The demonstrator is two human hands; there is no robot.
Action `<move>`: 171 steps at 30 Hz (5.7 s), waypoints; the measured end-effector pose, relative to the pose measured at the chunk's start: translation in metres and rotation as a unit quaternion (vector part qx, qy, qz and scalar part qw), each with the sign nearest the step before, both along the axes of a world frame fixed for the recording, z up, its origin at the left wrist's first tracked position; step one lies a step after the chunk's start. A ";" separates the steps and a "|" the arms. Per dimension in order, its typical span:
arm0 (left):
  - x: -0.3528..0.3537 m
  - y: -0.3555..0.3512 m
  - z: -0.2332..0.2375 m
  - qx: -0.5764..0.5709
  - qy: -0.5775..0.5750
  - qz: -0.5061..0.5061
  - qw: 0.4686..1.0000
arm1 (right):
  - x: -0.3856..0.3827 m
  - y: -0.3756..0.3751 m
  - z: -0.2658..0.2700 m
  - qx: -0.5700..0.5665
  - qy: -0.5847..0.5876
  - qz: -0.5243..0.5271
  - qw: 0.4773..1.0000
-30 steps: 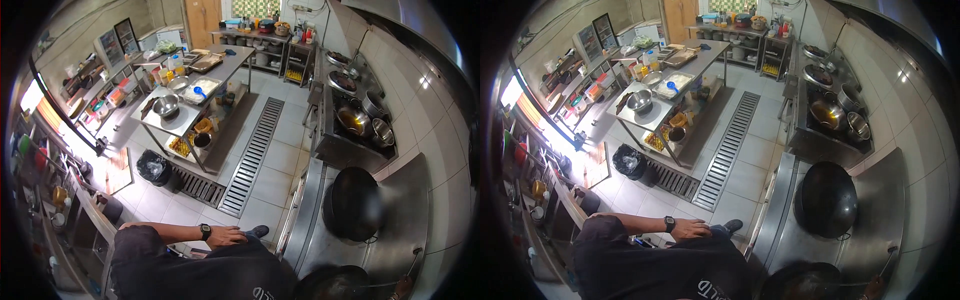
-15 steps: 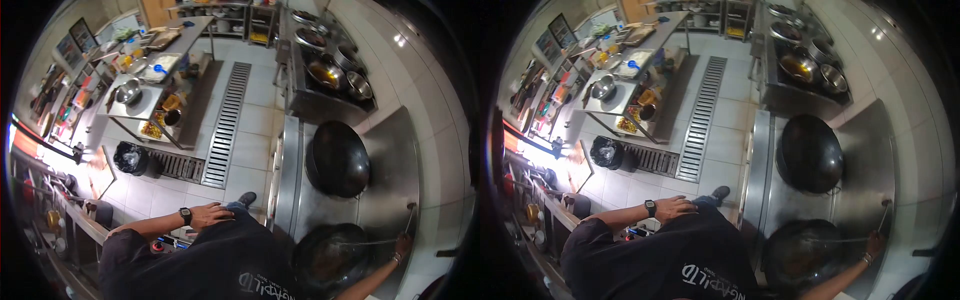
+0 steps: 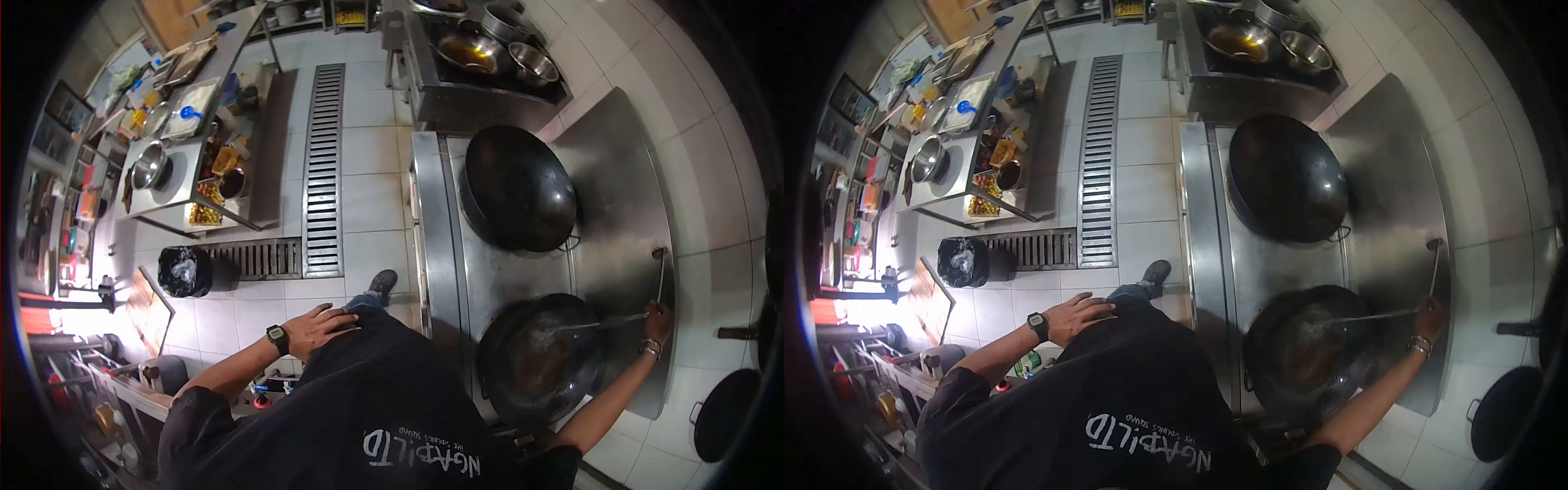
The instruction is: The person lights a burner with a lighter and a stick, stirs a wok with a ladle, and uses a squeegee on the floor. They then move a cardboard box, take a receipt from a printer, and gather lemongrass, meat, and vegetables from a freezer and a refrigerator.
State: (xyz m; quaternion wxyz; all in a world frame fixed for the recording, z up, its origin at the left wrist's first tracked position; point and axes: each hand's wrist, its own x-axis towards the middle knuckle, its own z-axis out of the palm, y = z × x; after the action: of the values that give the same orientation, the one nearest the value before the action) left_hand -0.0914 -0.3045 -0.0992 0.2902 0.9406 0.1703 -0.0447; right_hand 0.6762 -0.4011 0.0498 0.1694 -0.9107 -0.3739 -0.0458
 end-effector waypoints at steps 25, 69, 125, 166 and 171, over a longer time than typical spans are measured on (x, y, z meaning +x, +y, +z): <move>0.013 0.003 0.001 0.013 0.025 -0.015 0.999 | -0.049 0.021 0.022 -0.034 -0.063 -0.018 0.997; 0.007 0.001 0.002 -0.010 0.052 -0.006 0.999 | -0.046 0.016 0.033 -0.048 -0.038 -0.025 0.998; 0.026 0.005 -0.001 -0.091 0.100 0.016 0.991 | -0.053 -0.023 -0.010 0.055 -0.087 -0.049 0.993; 0.017 0.005 -0.017 -0.016 0.100 -0.046 0.994 | -0.066 0.006 0.015 0.137 -0.088 -0.024 0.986; 0.032 0.010 0.011 -0.006 0.138 -0.003 0.990 | -0.053 0.002 0.007 0.120 -0.122 -0.011 0.985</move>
State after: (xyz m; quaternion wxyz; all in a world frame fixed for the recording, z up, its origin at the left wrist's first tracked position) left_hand -0.0595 -0.2945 -0.0880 0.2693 0.9243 0.2056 -0.1754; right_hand 0.6233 -0.3993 0.0568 0.2303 -0.8753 -0.3733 -0.2036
